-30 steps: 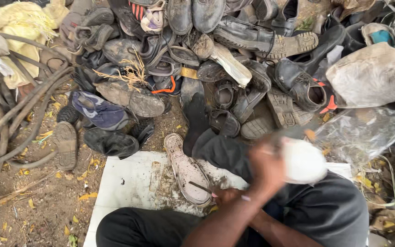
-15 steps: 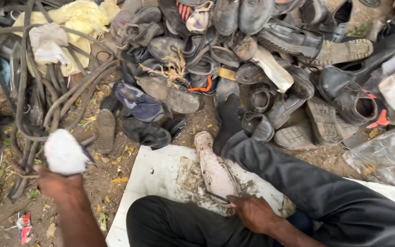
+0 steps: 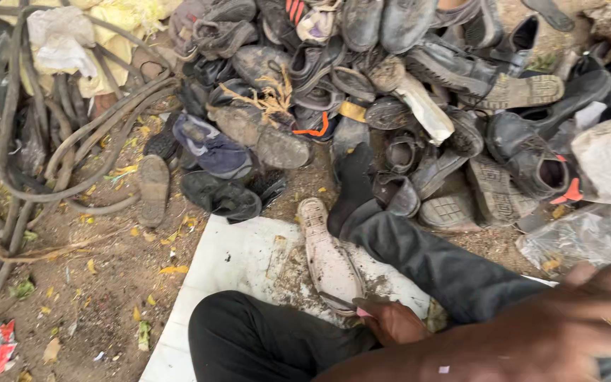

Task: The person sits on a white board and cleans several pairs of shoes using a pink-handled tool. They scrub the soles and uppers of black boots, brown sneakers, and blue sneakers, then place each cleaned shoe aside.

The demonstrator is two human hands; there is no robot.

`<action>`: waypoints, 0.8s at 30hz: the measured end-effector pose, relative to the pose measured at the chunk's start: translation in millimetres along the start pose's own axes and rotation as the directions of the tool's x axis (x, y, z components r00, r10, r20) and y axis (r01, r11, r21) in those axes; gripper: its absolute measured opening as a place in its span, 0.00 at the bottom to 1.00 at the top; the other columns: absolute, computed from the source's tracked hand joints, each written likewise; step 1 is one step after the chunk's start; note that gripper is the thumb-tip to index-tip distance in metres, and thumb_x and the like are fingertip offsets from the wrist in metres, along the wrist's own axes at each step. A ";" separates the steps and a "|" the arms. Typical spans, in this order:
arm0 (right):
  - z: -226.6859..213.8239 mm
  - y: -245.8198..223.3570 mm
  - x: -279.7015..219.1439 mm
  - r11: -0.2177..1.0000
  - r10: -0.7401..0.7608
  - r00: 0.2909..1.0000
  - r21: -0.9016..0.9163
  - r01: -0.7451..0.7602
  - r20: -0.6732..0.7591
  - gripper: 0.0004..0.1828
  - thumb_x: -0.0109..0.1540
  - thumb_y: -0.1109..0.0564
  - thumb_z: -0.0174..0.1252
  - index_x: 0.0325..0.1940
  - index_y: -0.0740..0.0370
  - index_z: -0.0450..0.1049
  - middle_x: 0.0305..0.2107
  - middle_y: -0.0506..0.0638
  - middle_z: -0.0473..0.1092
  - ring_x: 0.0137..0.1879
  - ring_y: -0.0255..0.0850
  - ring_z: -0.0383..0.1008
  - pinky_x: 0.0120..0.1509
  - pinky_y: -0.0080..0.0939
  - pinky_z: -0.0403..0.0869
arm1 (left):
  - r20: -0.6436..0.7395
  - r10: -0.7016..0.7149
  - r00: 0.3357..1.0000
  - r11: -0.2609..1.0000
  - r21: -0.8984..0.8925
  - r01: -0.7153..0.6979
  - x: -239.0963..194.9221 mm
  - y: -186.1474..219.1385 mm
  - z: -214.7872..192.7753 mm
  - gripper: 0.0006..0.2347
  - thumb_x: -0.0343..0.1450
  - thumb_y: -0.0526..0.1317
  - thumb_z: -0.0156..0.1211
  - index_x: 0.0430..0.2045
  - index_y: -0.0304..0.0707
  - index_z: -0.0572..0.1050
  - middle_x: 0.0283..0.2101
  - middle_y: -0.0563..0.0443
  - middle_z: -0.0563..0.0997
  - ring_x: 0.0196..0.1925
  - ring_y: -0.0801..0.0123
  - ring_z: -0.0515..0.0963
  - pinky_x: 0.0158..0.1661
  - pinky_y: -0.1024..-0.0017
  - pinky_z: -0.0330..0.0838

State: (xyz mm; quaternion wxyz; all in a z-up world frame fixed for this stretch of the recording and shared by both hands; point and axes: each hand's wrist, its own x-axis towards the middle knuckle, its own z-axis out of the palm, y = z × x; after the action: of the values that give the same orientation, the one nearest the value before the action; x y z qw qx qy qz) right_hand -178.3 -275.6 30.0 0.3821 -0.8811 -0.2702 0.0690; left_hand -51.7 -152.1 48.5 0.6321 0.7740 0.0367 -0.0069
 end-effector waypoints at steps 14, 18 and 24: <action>-48.1 -21.0 20.6 0.900 0.436 0.895 0.034 -0.435 -0.090 0.26 0.62 0.52 0.57 0.66 0.53 0.72 0.32 0.63 0.78 0.42 0.60 0.80 0.46 0.54 0.76 | -0.322 -0.327 0.889 0.818 0.375 0.437 -16.0 -71.6 -96.5 0.13 0.69 0.45 0.64 0.38 0.33 0.82 0.39 0.35 0.86 0.42 0.46 0.85 0.46 0.56 0.76; -60.1 -30.5 9.0 0.852 0.523 0.842 0.116 -0.511 -0.132 0.23 0.62 0.51 0.59 0.61 0.53 0.74 0.36 0.63 0.79 0.45 0.59 0.82 0.46 0.53 0.77 | -0.248 -0.349 0.904 0.859 0.299 0.415 -28.7 -77.3 -134.2 0.13 0.68 0.46 0.64 0.34 0.34 0.83 0.39 0.37 0.86 0.41 0.48 0.85 0.45 0.58 0.77; -68.2 -25.9 4.4 0.952 0.291 0.922 0.169 -0.254 -0.255 0.22 0.63 0.53 0.57 0.60 0.64 0.73 0.39 0.65 0.79 0.47 0.60 0.81 0.44 0.50 0.79 | -0.700 -0.123 0.703 0.926 0.174 0.335 -28.0 -106.7 -296.3 0.16 0.67 0.51 0.65 0.31 0.33 0.84 0.42 0.35 0.82 0.42 0.46 0.83 0.44 0.55 0.77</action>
State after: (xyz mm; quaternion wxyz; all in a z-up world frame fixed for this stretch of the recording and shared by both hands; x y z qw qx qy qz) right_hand -163.2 -302.1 96.4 0.4602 -0.8837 -0.0835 0.0156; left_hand -97.1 157.7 5.3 0.4491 0.7953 0.3598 0.1907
